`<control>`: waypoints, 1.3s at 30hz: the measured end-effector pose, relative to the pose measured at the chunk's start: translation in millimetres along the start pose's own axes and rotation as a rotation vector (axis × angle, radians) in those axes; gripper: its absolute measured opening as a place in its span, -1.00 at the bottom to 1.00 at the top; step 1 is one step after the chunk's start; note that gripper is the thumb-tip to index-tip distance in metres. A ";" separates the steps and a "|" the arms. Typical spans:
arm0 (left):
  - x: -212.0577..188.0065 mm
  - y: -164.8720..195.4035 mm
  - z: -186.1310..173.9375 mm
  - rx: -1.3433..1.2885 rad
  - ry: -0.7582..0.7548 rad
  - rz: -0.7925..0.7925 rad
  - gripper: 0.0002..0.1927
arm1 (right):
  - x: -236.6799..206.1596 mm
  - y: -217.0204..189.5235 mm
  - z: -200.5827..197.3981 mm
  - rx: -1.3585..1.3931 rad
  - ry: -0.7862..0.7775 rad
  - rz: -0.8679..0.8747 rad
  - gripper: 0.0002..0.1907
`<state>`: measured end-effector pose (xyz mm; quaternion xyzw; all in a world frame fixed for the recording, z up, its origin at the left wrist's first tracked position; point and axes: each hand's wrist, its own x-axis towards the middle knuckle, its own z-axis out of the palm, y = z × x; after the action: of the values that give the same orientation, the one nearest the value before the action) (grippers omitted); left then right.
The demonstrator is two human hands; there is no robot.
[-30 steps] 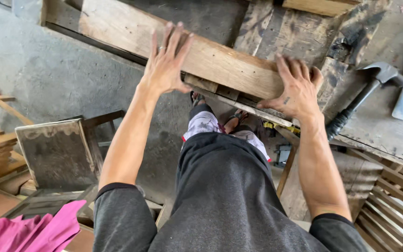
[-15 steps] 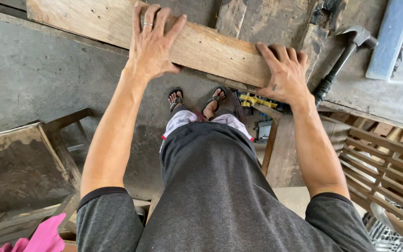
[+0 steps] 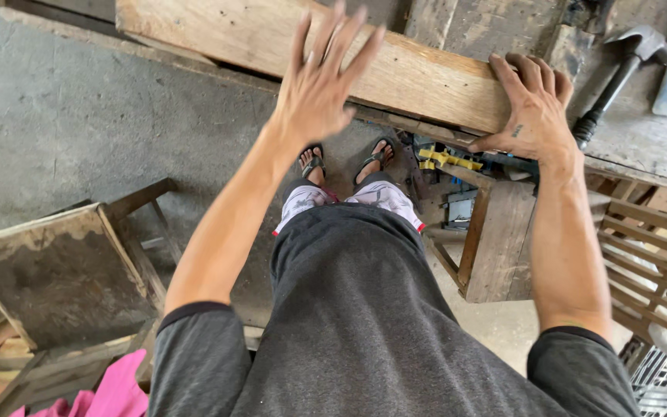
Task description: The person hammers nails into a wooden plank using a hammer, then moves the plank aside. They pick up two small wooden blocks from the floor and place them on the workbench, adjusting their positions.
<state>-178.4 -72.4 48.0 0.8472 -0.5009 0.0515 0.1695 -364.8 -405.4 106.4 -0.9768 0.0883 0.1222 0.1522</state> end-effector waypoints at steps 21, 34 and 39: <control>-28.1 4.1 83.9 -0.606 0.100 -0.311 -0.32 | -39.2 45.9 67.6 0.920 0.670 0.455 -0.12; -83.0 -59.6 -29.5 -0.359 0.607 -0.382 -0.89 | -29.7 66.2 74.8 1.121 0.710 0.313 -0.34; -91.1 -173.1 -57.5 -0.191 0.684 -0.717 -0.63 | -27.2 67.1 77.7 1.074 0.572 0.548 -0.38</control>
<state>-68.5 99.1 37.7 0.8814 -0.0967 0.2185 0.4076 -421.3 -439.8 23.3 -0.7016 0.4187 -0.1682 0.5515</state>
